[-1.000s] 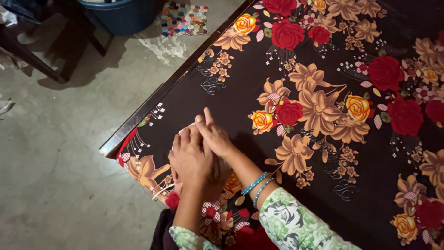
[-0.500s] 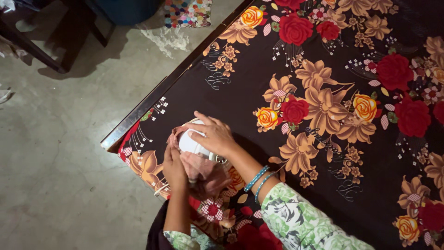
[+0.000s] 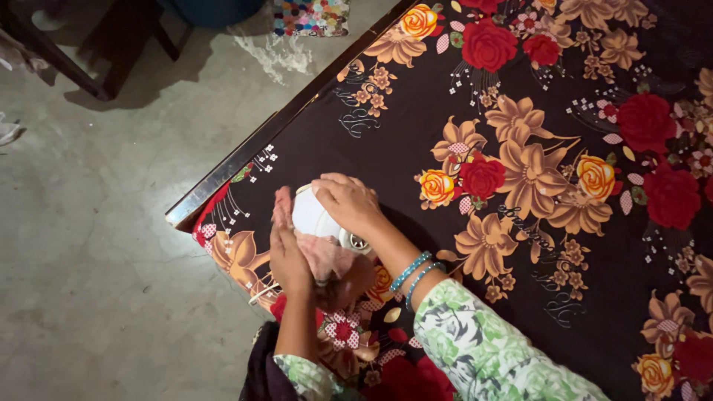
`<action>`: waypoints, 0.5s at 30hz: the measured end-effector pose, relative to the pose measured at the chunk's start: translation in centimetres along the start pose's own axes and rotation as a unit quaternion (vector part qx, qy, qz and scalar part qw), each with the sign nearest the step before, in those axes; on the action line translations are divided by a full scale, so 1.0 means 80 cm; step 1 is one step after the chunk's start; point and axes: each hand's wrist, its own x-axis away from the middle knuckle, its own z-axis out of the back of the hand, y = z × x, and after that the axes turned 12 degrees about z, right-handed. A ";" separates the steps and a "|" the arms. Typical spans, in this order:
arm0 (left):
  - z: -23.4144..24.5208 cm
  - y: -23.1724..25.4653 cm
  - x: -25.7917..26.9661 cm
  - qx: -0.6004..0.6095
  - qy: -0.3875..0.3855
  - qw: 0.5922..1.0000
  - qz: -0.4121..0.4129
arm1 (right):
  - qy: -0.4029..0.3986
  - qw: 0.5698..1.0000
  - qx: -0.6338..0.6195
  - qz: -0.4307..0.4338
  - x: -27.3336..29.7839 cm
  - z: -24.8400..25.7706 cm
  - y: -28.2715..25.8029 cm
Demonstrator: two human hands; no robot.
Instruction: The person retrieves a white electric kettle from a shelf and wipes its exterior with a cloth. They rotate the kettle to clean different sides, including the lid and handle, then place it on a floral tablecloth and continue wiping.
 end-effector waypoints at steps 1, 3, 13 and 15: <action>-0.003 -0.028 -0.015 0.012 0.003 1.000 0.028 | -0.004 1.000 0.000 -0.011 -0.003 0.000 -0.002; -0.013 -0.068 -0.035 0.066 -0.011 0.995 0.075 | -0.018 0.998 -0.058 0.007 -0.014 0.006 0.001; 0.004 0.079 0.056 0.063 -0.044 0.993 -0.092 | 0.075 0.995 -0.041 0.043 0.034 0.018 0.000; 0.007 0.076 0.050 0.110 -0.053 0.987 -0.106 | 0.097 0.985 -0.135 -0.044 0.044 0.004 0.011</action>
